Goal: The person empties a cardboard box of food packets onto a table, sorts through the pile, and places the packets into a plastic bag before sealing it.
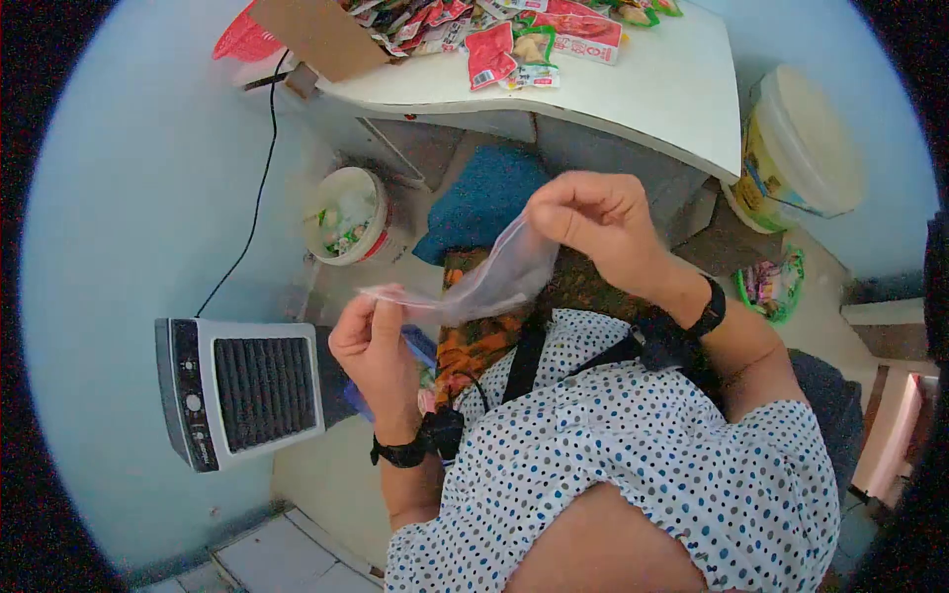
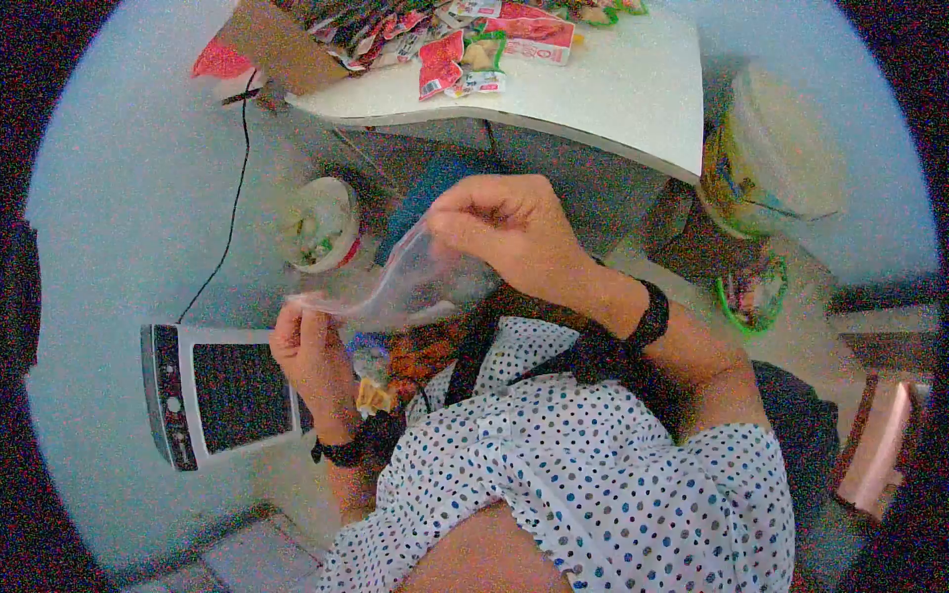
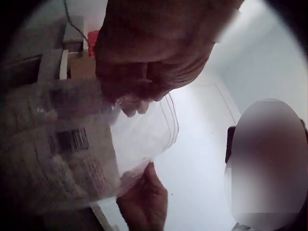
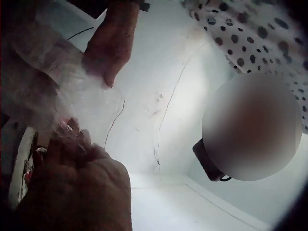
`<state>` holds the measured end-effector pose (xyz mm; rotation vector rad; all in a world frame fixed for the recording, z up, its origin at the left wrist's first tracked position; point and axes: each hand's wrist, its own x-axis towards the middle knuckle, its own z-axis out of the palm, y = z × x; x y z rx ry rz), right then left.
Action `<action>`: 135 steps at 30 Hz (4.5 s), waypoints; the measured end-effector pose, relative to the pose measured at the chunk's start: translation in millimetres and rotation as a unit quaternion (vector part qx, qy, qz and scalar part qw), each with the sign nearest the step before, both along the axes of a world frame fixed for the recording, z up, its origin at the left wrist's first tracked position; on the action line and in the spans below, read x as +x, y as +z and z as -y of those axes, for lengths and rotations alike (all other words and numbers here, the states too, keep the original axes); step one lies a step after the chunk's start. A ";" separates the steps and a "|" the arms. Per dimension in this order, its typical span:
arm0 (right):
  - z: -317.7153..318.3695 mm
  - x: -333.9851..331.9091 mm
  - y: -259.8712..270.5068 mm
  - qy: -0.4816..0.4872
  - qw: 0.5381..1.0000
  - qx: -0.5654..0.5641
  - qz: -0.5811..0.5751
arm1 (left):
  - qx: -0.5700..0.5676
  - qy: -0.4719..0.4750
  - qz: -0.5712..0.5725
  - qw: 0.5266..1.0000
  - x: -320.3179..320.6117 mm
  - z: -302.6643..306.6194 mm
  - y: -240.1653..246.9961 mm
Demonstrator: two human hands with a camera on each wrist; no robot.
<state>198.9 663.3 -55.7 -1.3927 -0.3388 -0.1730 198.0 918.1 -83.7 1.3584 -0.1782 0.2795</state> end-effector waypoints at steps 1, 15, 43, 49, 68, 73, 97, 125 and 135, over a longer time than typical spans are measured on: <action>1.0 1.8 2.4 0.004 1.000 0.001 0.023 | -0.014 -0.004 0.008 1.000 -5.1 -0.1 2.6; -1.7 9.6 -17.2 0.037 0.995 0.037 -0.080 | -0.093 0.049 -0.072 0.992 -2.3 2.0 5.4; -10.7 17.0 -46.6 0.093 0.950 -0.022 -0.296 | -0.056 0.009 -0.229 0.972 29.2 -4.2 -25.6; -8.0 8.2 -51.6 -0.030 0.956 -0.293 0.016 | -0.006 -0.040 -0.245 0.969 31.3 -9.8 -48.2; 20.1 26.7 -60.6 0.102 0.944 -0.305 0.081 | 0.096 -0.117 -0.275 0.949 61.5 5.0 -25.4; 115.5 29.6 34.8 -0.046 0.928 -0.361 -0.078 | 0.139 -0.146 -0.218 0.955 93.8 34.0 -10.0; 563.7 -159.5 -90.8 -0.283 0.708 -0.583 -0.282 | 0.154 -0.267 -0.332 0.892 95.0 69.6 -20.4; 163.8 229.9 124.4 -0.239 0.869 -0.425 -0.085 | 0.395 0.016 0.284 0.874 262.1 125.1 -35.0; 177.2 369.1 101.6 -0.342 0.819 -0.449 -0.105 | 0.545 -0.083 0.241 0.799 275.1 154.9 -27.4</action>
